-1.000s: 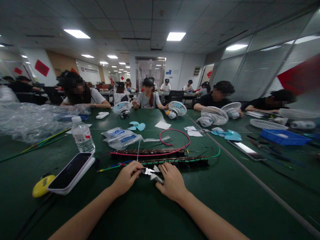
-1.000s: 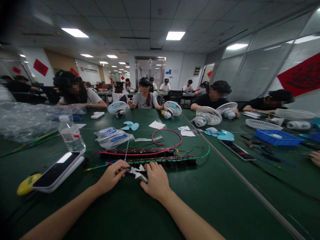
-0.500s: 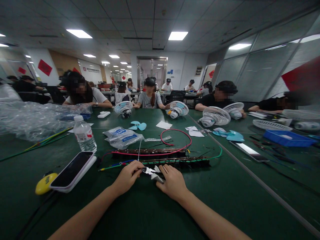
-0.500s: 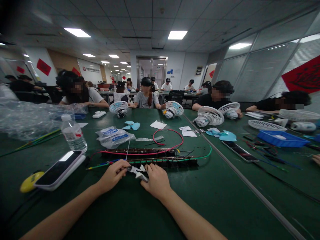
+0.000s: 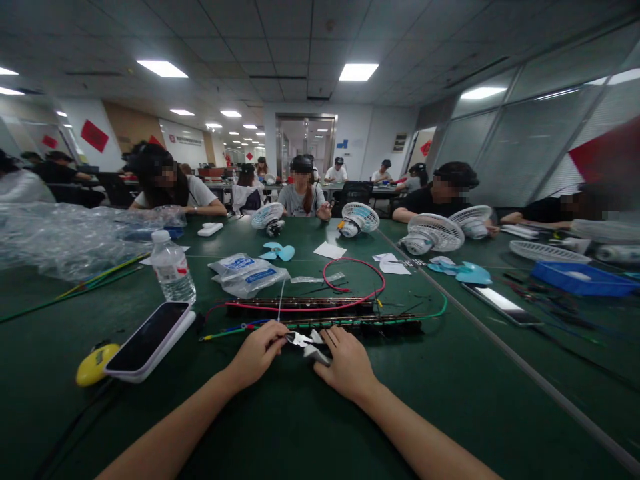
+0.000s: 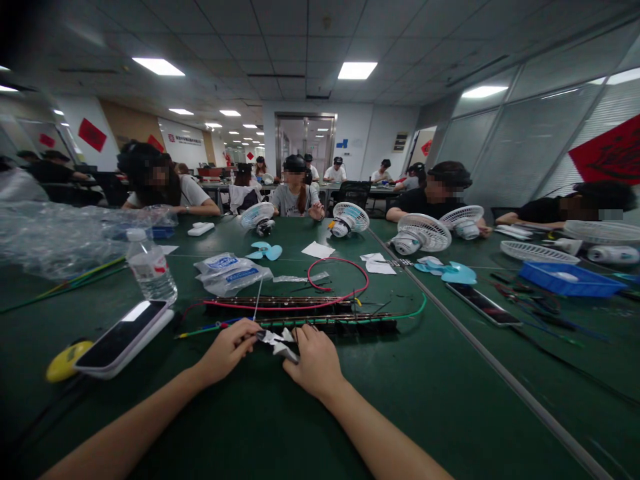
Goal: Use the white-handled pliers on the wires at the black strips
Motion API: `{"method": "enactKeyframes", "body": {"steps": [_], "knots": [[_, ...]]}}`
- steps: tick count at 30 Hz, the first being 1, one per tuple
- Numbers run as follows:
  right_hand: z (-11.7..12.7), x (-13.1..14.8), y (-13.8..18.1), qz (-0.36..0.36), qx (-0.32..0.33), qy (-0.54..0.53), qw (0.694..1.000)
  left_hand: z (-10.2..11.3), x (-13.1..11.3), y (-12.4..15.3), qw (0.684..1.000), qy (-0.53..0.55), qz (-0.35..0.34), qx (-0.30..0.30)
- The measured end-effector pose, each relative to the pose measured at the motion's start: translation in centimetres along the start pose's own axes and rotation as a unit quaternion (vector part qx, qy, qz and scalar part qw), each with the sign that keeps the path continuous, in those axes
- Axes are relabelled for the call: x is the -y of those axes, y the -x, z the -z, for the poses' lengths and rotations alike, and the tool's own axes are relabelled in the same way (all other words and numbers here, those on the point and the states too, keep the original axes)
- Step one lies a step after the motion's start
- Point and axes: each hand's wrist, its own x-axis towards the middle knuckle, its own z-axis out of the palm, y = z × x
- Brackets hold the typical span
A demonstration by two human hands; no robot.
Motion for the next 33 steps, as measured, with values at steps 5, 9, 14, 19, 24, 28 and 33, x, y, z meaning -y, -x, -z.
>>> {"method": "enactKeyframes", "body": {"steps": [5, 9, 14, 19, 24, 28, 33], "knots": [[0.24, 0.08, 0.00, 0.005, -0.002, -0.001, 1.000, 0.12, -0.36, 0.00, 1.000, 0.005, -0.003, 0.002], [0.62, 0.29, 0.00, 0.012, 0.005, 0.003, 1.000, 0.15, -0.33, 0.02, 1.000, 0.004, -0.006, 0.003], [0.73, 0.40, -0.03, 0.009, 0.003, 0.009, 1.000, 0.14, -0.23, 0.01, 1.000, 0.007, 0.002, -0.001], [0.66, 0.39, -0.04, 0.007, 0.003, 0.007, 1.000, 0.25, -0.60, -0.01, 1.000, 0.019, 0.001, 0.000], [0.62, 0.37, -0.09, 0.006, 0.002, 0.008, 1.000, 0.19, -0.51, -0.02, 1.000, 0.020, 0.002, 0.000], [0.59, 0.36, -0.10, 0.007, 0.003, 0.007, 1.000, 0.08, -0.28, -0.05, 1.000, 0.019, 0.009, -0.005], [0.53, 0.39, 0.00, 0.005, -0.005, 0.003, 1.000, 0.12, -0.29, 0.02, 1.000, -0.002, 0.003, 0.000]]}}
